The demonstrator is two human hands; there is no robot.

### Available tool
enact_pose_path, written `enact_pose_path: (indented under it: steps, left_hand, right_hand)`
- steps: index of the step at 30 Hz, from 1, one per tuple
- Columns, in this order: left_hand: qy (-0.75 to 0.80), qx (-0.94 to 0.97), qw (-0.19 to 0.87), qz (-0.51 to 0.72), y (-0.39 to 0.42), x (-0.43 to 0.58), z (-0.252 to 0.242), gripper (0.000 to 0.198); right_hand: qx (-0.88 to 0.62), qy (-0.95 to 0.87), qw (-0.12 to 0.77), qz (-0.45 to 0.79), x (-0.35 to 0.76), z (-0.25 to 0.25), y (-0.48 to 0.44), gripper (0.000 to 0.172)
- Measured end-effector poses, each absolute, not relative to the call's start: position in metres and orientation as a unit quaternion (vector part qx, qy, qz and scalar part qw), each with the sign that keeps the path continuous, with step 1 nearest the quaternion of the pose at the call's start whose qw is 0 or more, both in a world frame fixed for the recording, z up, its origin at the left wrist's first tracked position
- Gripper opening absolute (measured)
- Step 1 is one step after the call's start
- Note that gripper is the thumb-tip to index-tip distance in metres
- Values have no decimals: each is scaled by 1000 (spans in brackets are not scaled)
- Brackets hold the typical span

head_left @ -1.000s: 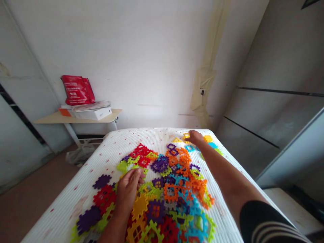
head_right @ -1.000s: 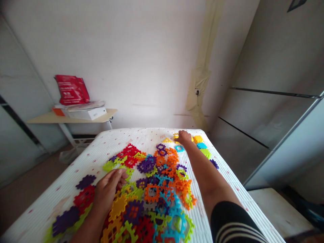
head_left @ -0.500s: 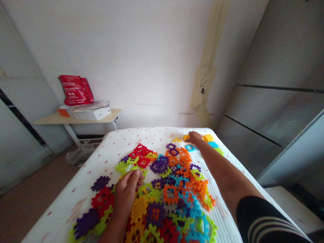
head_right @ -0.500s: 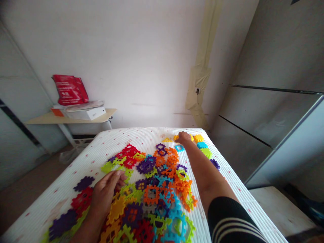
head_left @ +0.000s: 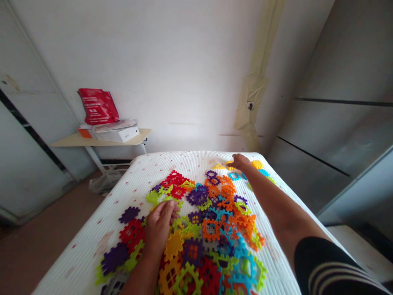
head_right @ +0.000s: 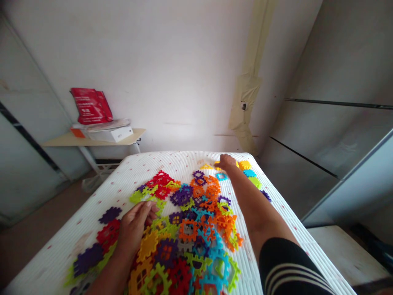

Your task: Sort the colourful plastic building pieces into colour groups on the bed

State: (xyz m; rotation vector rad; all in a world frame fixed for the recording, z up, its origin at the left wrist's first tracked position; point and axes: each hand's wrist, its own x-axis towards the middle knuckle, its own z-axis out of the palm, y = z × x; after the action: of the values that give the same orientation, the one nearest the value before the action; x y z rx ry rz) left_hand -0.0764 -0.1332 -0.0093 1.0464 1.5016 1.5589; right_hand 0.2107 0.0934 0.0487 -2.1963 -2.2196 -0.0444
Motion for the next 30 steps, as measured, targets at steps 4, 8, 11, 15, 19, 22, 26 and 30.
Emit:
enact_pose_path:
  steps: [4,8,11,15,19,22,26,30]
  left_hand:
    - [572,390,346,633,-132,-75,-9,36]
    - [558,355,304,686,-129,-79,-15,36]
    - [541,333,296,713,-127,-83,-19,35]
    - [532,333,289,723,-125,-85,-22,36]
    - [530,335,284,725,-124,-86,-22,35]
    - [530,334,285,725,-123,-86,-22,36]
    - [535,334,283,723,-125,-84,-19,36]
    - [541,347,280,713,-128,-82,-14,35]
  right_hand:
    - [-651,-750,115,-31,195,66,69,48]
    - [-497,-851,155,70,159,73,18,26]
    - [-384,-904,127,142,125,65,-27,21]
    - [-265,-934,111,214,84,48,-66,31]
    - [-228,-952,71,194,57,35,-79,33]
    - [-212,-957,27,196,47,27,-81,32]
    - [-231,-952,26,197,44,19,-81,34]
    - [-253,-946,19,202,47,21,-84,30]
